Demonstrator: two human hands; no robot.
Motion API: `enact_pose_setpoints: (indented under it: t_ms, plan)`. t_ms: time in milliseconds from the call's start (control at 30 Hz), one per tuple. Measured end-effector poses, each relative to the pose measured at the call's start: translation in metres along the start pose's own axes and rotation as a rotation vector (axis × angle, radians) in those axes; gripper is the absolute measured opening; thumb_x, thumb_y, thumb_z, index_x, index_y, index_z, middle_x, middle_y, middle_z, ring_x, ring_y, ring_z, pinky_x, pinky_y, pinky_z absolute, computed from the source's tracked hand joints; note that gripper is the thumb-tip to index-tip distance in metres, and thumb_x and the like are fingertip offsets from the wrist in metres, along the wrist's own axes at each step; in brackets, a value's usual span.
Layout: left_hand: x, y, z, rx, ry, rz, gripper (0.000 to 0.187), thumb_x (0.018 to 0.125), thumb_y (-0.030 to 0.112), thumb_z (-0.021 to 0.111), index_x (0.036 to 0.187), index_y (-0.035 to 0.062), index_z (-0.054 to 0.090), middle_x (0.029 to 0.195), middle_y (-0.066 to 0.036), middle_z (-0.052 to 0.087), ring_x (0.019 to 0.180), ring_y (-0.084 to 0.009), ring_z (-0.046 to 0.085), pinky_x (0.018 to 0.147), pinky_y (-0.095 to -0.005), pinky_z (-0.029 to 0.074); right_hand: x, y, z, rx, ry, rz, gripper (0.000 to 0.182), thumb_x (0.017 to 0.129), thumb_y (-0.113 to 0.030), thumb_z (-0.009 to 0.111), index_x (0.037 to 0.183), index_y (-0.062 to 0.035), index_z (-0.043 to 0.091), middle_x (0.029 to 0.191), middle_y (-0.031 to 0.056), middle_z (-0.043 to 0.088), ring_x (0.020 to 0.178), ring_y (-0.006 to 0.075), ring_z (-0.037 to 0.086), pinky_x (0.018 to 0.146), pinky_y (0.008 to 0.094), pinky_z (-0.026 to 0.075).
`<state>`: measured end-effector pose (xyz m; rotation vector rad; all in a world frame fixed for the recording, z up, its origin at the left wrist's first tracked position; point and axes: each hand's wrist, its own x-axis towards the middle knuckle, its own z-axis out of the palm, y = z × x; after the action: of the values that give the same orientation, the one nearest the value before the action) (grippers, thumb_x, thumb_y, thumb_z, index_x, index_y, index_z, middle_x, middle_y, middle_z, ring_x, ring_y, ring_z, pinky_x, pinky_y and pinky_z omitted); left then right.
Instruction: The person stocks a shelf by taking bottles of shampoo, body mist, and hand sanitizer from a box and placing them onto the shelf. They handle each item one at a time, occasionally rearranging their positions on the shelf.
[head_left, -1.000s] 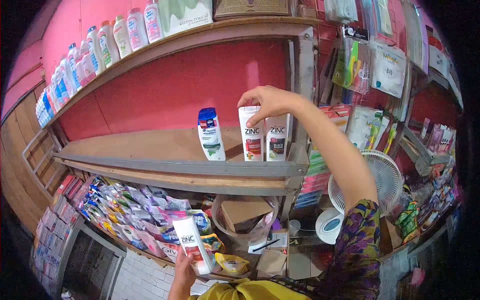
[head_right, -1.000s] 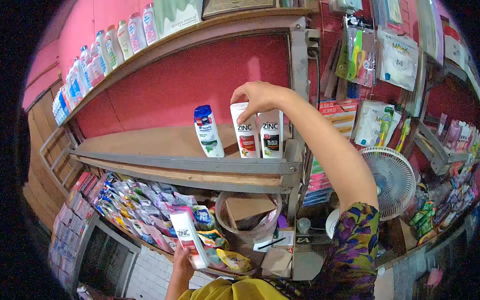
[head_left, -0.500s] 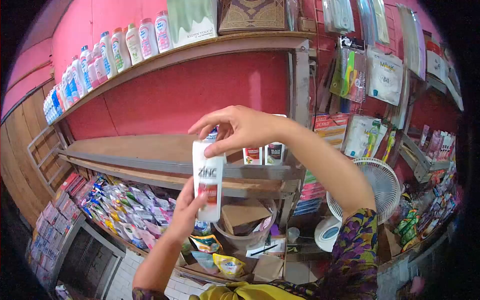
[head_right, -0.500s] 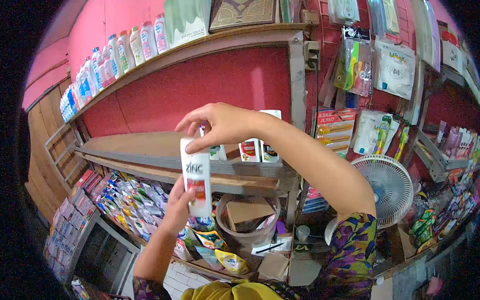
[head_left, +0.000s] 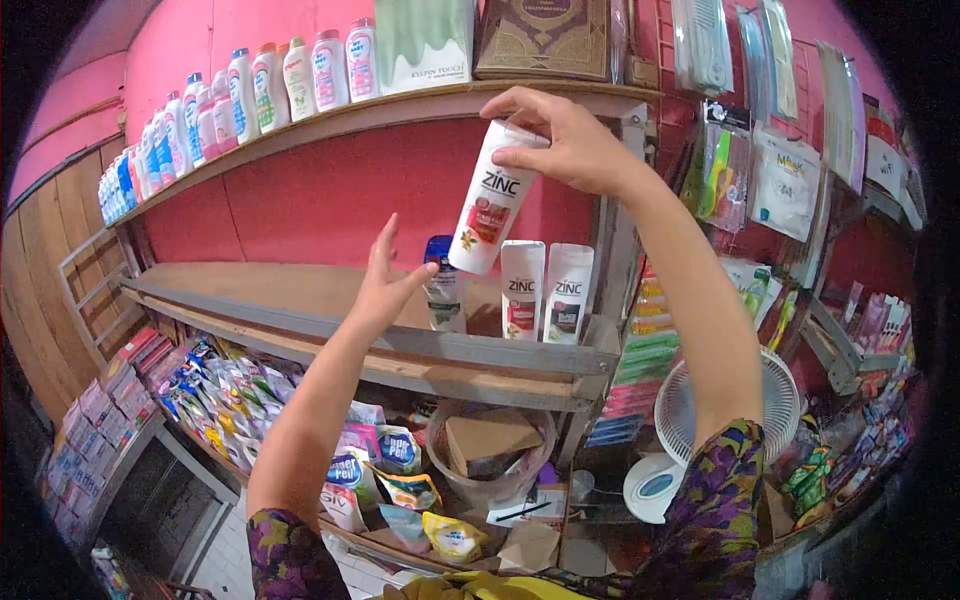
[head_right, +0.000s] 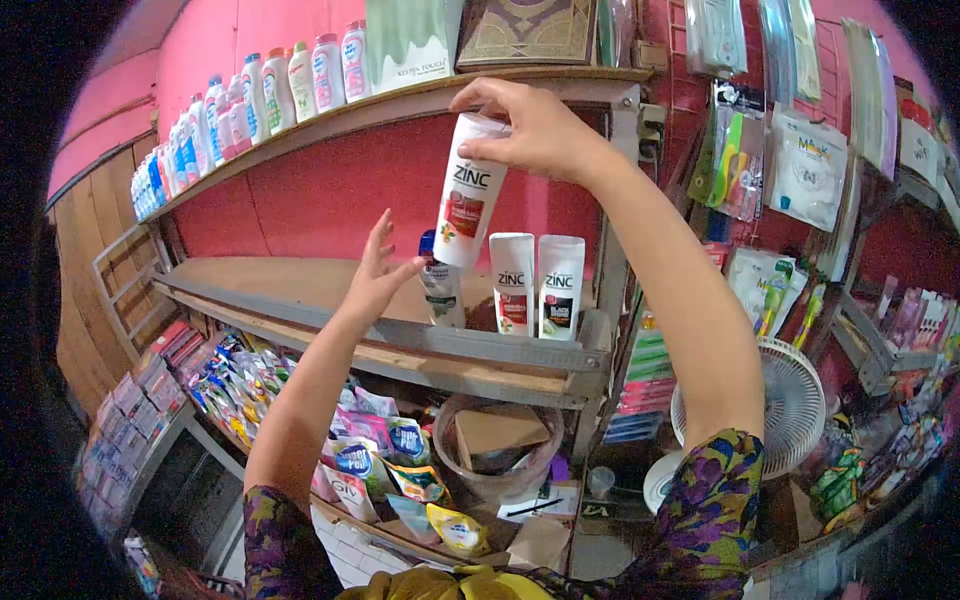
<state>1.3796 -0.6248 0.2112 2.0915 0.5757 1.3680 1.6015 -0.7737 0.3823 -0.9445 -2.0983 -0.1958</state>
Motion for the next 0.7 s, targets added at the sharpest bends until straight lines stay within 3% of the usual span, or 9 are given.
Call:
enact_pose_setpoints:
  t_ms: [100, 200, 233, 333, 433, 533, 700]
  plan:
    - [0.018, -0.014, 0.006, -0.061, -0.109, -0.111, 0.107, 0.072, 0.015, 0.079, 0.148, 0.0199, 0.003, 0.147, -0.021, 0.022, 0.130, -0.0340, 0.033, 0.101, -0.0442, 0.039, 0.010, 0.009, 0.007, -0.059, 0.000, 0.001, 0.041, 0.075, -0.018, 0.070, 0.110, -0.0032, 0.057, 0.102, 0.0140, 0.064, 0.095, 0.0240, 0.063, 0.084, 0.0352, 0.049]
    - [0.027, -0.025, 0.015, -0.080, -0.197, -0.151, 0.115, 0.069, 0.021, 0.082, 0.148, 0.0112, 0.000, 0.143, -0.024, 0.027, 0.128, -0.0306, 0.038, 0.099, -0.0423, 0.040, 0.015, 0.013, 0.010, -0.109, -0.039, 0.075, 0.038, 0.079, -0.013, 0.068, 0.114, -0.0038, 0.054, 0.101, 0.0094, 0.063, 0.099, 0.0167, 0.058, 0.089, 0.0313, 0.045]
    - [0.028, -0.023, 0.017, -0.142, -0.249, -0.175, 0.117, 0.068, 0.018, 0.082, 0.147, 0.0110, -0.004, 0.140, -0.024, 0.033, 0.125, -0.0288, 0.043, 0.100, -0.0410, 0.040, 0.017, 0.016, 0.012, -0.107, -0.032, 0.099, 0.037, 0.079, -0.013, 0.068, 0.113, -0.0044, 0.055, 0.102, 0.0093, 0.063, 0.101, 0.0182, 0.058, 0.090, 0.0321, 0.045]
    - [0.030, -0.031, 0.019, -0.224, -0.325, -0.175, 0.111, 0.070, 0.014, 0.080, 0.147, 0.0090, 0.001, 0.132, -0.021, 0.045, 0.118, -0.0262, 0.049, 0.099, -0.0398, 0.040, 0.018, 0.023, 0.014, -0.101, -0.020, 0.092, 0.037, 0.079, -0.013, 0.068, 0.113, -0.0048, 0.055, 0.106, 0.0096, 0.061, 0.103, 0.0191, 0.057, 0.093, 0.0329, 0.044]
    - [0.035, -0.058, 0.024, -0.262, -0.351, -0.031, 0.092, 0.074, 0.010, 0.076, 0.144, 0.0114, 0.017, 0.117, -0.012, 0.055, 0.108, -0.0222, 0.054, 0.092, -0.0381, 0.046, 0.018, 0.036, 0.019, -0.141, -0.034, 0.103, 0.038, 0.079, -0.012, 0.068, 0.114, -0.0047, 0.055, 0.110, 0.0096, 0.060, 0.106, 0.0204, 0.056, 0.095, 0.0337, 0.043]
    - [0.030, -0.039, 0.018, -0.073, -0.419, -0.302, 0.074, 0.078, 0.012, 0.073, 0.138, 0.0084, 0.028, 0.115, -0.011, 0.056, 0.105, -0.0202, 0.055, 0.085, -0.0363, 0.049, 0.018, 0.054, 0.021, -0.196, -0.042, 0.140, 0.039, 0.078, -0.011, 0.068, 0.114, -0.0040, 0.054, 0.114, 0.0096, 0.059, 0.109, 0.0212, 0.056, 0.096, 0.0334, 0.042]
    - [0.030, -0.051, 0.020, -0.099, -0.399, -0.309, 0.069, 0.080, 0.016, 0.071, 0.135, 0.0026, 0.032, 0.116, -0.019, 0.057, 0.106, -0.0270, 0.056, 0.082, -0.0403, 0.050, 0.003, 0.088, 0.023, -0.201, -0.191, 0.300, 0.042, 0.072, -0.011, 0.073, 0.110, -0.0002, 0.056, 0.106, 0.0125, 0.063, 0.102, 0.0200, 0.059, 0.088, 0.0323, 0.046]
